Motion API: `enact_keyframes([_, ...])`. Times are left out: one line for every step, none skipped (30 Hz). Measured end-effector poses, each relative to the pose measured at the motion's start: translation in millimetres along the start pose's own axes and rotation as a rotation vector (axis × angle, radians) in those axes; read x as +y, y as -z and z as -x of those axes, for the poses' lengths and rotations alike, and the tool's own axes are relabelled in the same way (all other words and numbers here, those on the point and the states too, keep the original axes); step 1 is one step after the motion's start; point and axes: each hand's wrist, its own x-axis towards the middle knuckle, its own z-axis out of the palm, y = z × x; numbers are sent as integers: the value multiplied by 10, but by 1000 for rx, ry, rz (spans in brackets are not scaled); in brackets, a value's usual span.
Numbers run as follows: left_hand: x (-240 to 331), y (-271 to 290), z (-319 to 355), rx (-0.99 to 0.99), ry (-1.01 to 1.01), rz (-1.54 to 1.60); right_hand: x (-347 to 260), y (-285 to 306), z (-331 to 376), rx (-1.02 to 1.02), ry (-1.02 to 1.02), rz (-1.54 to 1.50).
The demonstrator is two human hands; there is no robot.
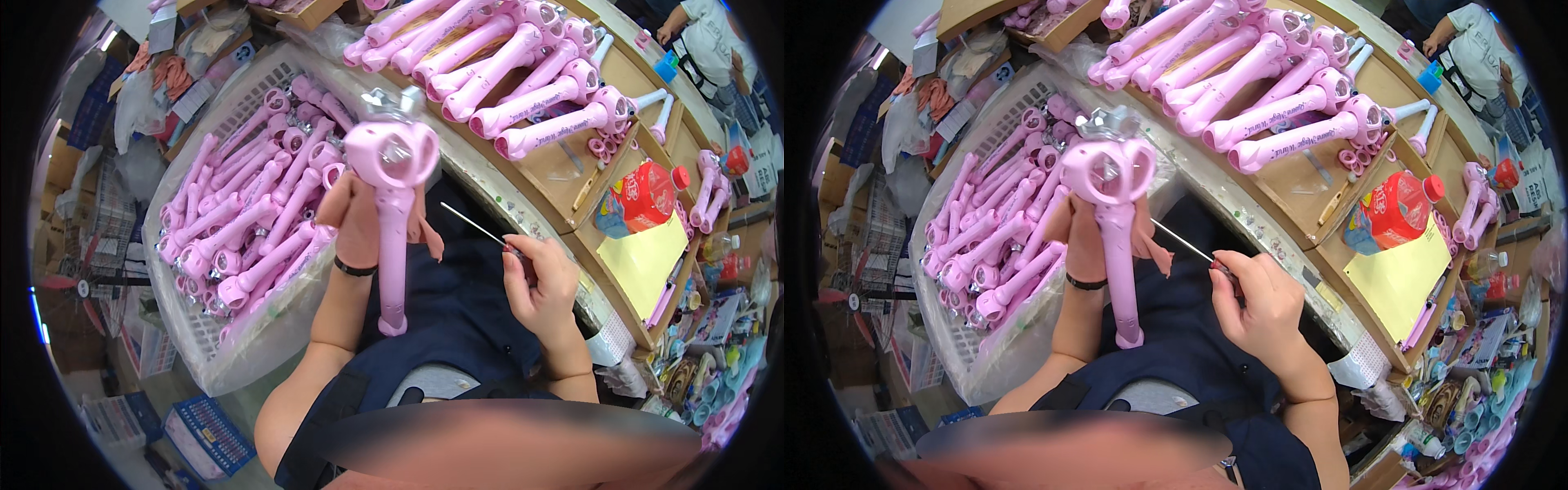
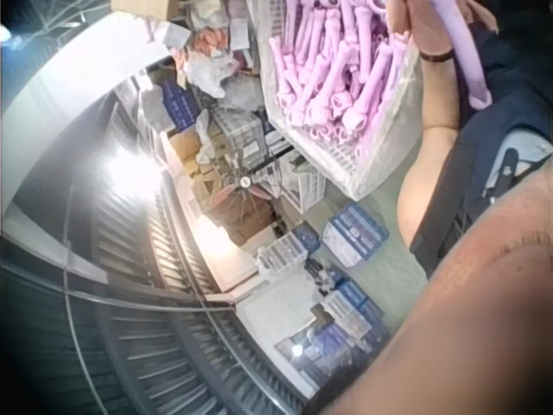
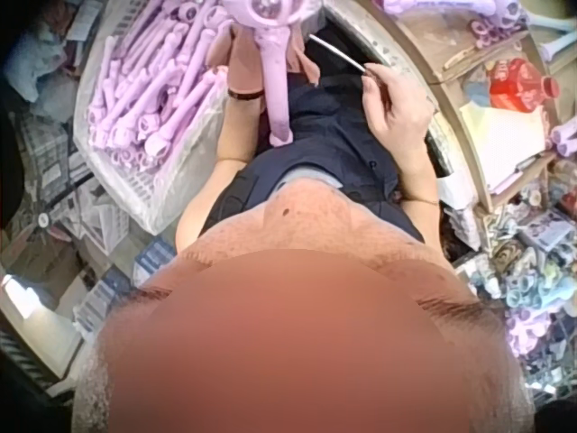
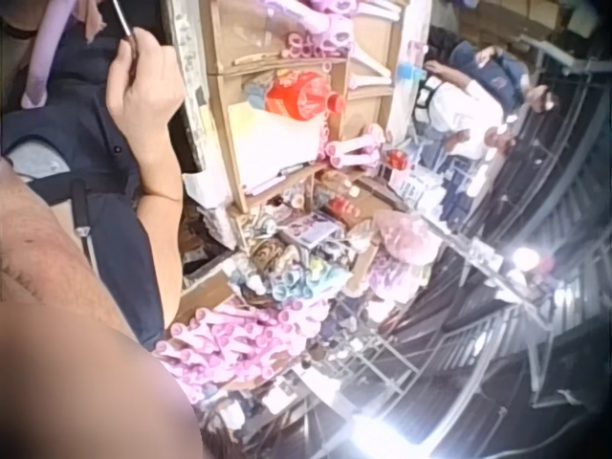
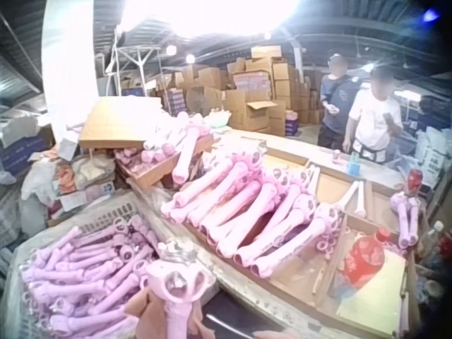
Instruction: The person assembles pink light-up wands by inserting a small metal piece into the top, wiping the wand with a cloth, and placing it on a table. The process is repeated for multiple wands.
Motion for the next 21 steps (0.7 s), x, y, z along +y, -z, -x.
enact_keyframes([-3,-24,-13,224,-25,-11,-20,6,-5,61,13,-1])
enact_keyframes([5,-46,-10,312,11,2,-27,-21,-23,58,36,14])
enact_keyframes([4,-70,-13,325,10,122,-30,-54,-44,47,70,22])
enact_keyframes([29,-89,-6,275,18,110,-29,-97,-64,49,101,25])
enact_keyframes([44,-107,-7,151,28,72,-27,-139,-80,35,115,30])
enact_keyframes([59,-128,6,125,50,9,-28,-171,-86,50,146,29])
enact_keyframes([65,-149,7,98,71,-54,-27,-196,-90,59,162,36])
enact_keyframes([61,-176,20,170,103,-144,-26,-218,-94,59,169,37])
enact_keyframes([51,-203,24,259,119,-250,-25,-231,-97,60,177,38])
enact_keyframes([31,-233,29,346,96,-287,-22,-243,-105,65,185,54])
enact_keyframes([4,-264,30,450,56,-338,-19,-244,-109,65,186,70])
enact_keyframes([-22,-290,23,573,12,-389,-17,-241,-116,65,187,86])
enact_keyframes([-47,-313,14,583,-20,-355,-13,-238,-125,49,173,98])
enact_keyframes([-47,-331,14,614,-55,-320,-10,-231,-133,61,197,112])
enact_keyframes([-52,-344,8,570,-63,-279,-7,-227,-142,56,206,122])
enact_keyframes([-38,-350,12,539,-69,-367,-7,-220,-145,46,197,125])
enact_keyframes([-10,-351,19,435,-48,-447,-8,-218,-147,50,204,134])
enact_keyframes([-8,-349,18,387,-75,-510,-13,-213,-145,50,190,135])
enact_keyframes([22,-341,31,353,-28,-490,-20,-211,-142,41,174,130])
enact_keyframes([14,-332,28,375,-31,-454,-26,-210,-139,46,174,129])
enact_keyframes([20,-319,37,396,-35,-417,-34,-208,-135,43,172,123])
